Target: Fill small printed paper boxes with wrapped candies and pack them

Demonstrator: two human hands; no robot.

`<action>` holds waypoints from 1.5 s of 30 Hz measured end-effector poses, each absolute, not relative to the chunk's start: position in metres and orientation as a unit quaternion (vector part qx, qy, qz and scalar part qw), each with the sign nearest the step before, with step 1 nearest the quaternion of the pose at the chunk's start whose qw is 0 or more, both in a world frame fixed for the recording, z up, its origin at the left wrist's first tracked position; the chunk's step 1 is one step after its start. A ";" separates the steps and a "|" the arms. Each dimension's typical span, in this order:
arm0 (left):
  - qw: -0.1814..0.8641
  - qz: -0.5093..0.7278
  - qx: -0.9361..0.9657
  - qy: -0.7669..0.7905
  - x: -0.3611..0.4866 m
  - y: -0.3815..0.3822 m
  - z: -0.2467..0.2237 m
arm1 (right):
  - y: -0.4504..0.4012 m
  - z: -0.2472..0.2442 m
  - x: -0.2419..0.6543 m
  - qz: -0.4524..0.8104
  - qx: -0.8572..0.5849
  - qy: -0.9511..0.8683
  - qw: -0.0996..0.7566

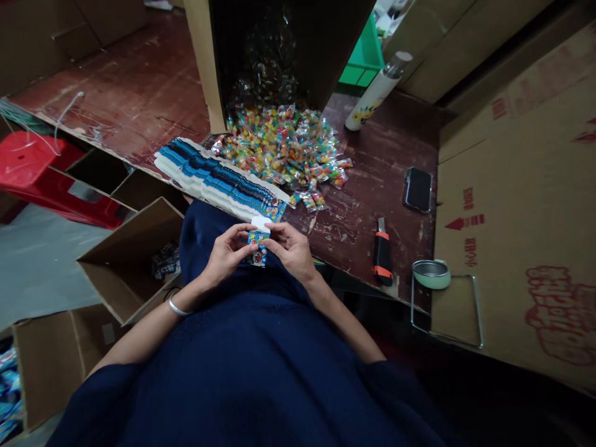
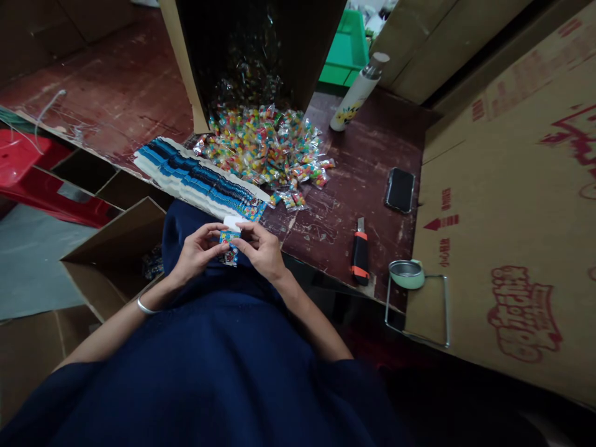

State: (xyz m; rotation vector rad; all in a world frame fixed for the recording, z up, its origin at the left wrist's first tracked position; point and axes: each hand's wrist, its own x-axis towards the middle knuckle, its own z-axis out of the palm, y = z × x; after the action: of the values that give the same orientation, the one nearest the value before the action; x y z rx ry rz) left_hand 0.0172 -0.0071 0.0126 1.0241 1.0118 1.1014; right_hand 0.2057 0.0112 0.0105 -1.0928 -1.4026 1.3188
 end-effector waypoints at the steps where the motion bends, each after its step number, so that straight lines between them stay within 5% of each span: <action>1: 0.621 0.478 0.439 0.438 0.018 -0.007 0.011 | 0.008 0.008 0.203 0.522 -0.447 -0.569 0.452; 7: 0.619 0.494 0.437 0.427 0.027 -0.009 0.006 | 0.003 0.012 0.195 0.354 -0.461 -0.643 0.498; 11: 0.586 0.519 0.439 0.442 0.027 -0.007 0.005 | 0.006 0.016 0.190 0.430 -0.450 -0.575 0.531; 20: 0.578 0.480 0.491 0.441 0.022 -0.012 0.007 | 0.028 0.024 0.202 0.585 -0.467 -0.511 0.423; 34: 0.600 0.409 0.501 0.470 0.009 -0.008 0.011 | 0.013 0.017 0.201 0.437 -0.432 -0.652 0.445; 37: 0.522 0.351 0.588 0.508 -0.027 0.008 0.022 | 0.023 0.010 0.217 0.365 -0.455 -0.703 0.407; 40: 0.266 0.235 0.690 0.631 -0.083 0.024 0.038 | 0.043 -0.003 0.231 0.235 -0.512 -0.737 0.375; 45: 0.211 0.184 0.674 0.684 -0.128 0.026 0.047 | 0.062 -0.023 0.236 0.181 -0.522 -0.783 0.284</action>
State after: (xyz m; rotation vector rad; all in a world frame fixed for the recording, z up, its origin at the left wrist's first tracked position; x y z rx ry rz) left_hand -0.1280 0.0261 0.0475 1.8717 1.9002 0.5126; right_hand 0.2355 0.0619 -0.0225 -1.3978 -2.0959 0.4833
